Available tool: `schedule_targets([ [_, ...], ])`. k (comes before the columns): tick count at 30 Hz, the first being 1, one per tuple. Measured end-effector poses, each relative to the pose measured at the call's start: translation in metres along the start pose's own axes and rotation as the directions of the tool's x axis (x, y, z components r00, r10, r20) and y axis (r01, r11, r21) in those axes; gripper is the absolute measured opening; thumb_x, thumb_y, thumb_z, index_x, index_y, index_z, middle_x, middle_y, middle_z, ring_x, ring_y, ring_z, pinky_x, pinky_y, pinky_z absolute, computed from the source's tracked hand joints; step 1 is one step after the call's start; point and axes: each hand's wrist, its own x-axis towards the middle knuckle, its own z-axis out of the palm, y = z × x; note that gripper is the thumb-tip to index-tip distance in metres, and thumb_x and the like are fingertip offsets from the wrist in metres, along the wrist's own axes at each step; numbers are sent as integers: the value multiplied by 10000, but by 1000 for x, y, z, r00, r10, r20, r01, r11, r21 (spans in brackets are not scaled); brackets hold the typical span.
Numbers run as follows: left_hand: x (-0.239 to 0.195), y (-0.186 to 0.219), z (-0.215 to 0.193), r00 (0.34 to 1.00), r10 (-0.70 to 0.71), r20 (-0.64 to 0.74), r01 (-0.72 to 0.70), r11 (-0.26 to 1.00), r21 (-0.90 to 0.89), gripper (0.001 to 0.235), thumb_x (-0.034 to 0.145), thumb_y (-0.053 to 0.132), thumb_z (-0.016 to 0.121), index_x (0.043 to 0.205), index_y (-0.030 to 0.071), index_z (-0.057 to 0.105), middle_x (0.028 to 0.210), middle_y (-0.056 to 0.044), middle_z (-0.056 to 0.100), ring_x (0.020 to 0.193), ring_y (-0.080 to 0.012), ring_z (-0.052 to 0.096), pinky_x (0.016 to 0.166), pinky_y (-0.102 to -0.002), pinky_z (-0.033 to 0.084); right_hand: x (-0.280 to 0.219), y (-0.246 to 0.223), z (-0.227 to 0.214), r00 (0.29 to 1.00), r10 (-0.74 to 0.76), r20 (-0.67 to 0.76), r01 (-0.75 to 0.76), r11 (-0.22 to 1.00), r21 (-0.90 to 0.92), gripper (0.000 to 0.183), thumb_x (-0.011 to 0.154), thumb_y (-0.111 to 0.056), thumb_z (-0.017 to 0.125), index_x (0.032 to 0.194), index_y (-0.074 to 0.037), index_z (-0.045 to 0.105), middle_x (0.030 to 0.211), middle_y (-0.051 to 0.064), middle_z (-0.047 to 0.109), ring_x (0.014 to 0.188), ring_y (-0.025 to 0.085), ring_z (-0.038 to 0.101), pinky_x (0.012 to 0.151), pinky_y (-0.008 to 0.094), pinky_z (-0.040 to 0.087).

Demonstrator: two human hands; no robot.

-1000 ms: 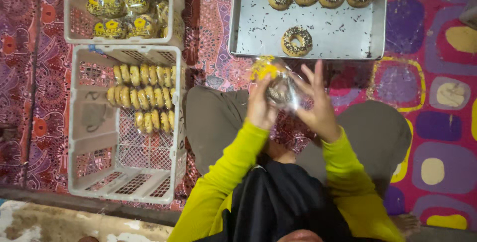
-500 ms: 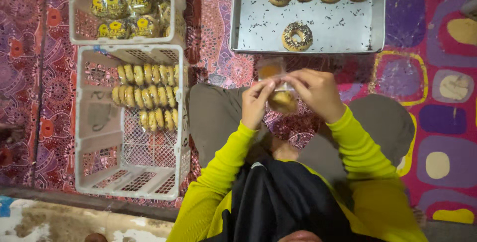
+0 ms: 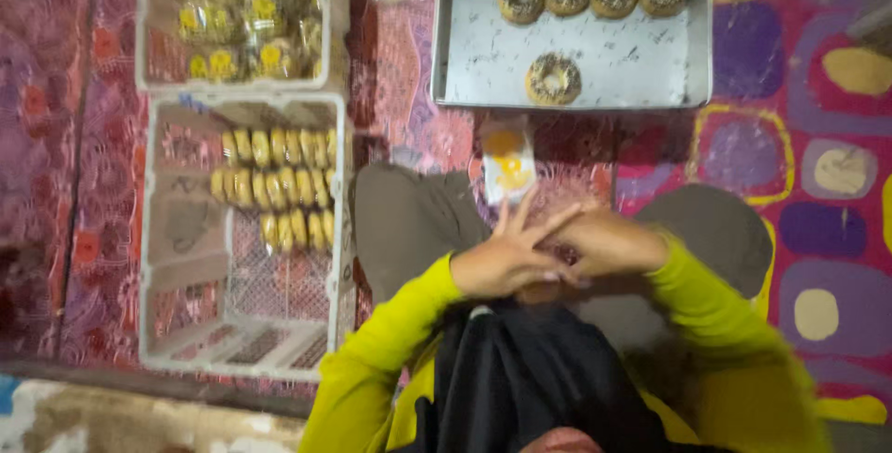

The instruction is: The person sits on a patterned floor mat and packages donuts one by one. They pick a donut from a metal tray, place it into a small clear plastic bag, and then place the sealed bag into a white plastic crate. The process is repeated for multiple donuts.

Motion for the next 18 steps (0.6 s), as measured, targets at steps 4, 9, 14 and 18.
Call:
schedule_targets([
  [4, -20, -12, 31, 860, -510, -2, -117, -195, -974, 645, 910, 596, 559, 1364, 165, 710, 1632, -150, 366, 1457, -297, 440, 1208, -443, 392, -10, -53, 88, 881, 465, 93, -193, 172, 966, 170, 895, -89, 810, 1029, 1, 757, 1069, 146, 752, 1008, 264, 722, 927, 392, 581],
  [9, -52, -19, 61, 376, -675, -634, 196, 727, -658, 230, 1072, 156, 583, 1055, -33, 712, 1193, -202, 726, 1164, -319, 683, 1063, -428, 524, 25, -74, 126, 796, 515, 319, -71, -444, 893, 470, 805, -235, 784, 1213, -33, 667, 1236, 66, 708, 1133, 196, 667, 1000, 349, 533],
  [14, -99, -81, 23, 330, -311, -891, 519, 848, -104, 190, 1019, 127, 602, 895, 12, 688, 917, -125, 675, 923, -252, 618, 858, -369, 511, 89, -19, 155, 824, 555, 112, -46, -132, 990, 279, 1042, -219, 734, 1168, 29, 748, 1143, 118, 714, 1099, 214, 615, 934, 353, 472],
  [18, -150, -80, 20, 254, -418, -872, 668, 728, -154, 147, 1005, 159, 703, 943, 28, 723, 899, -100, 703, 842, -237, 647, 767, -348, 515, 108, -22, 190, 846, 461, -268, -119, 653, 748, 140, 906, -143, 794, 1001, -43, 820, 1018, 94, 715, 1039, 181, 617, 928, 363, 505],
])
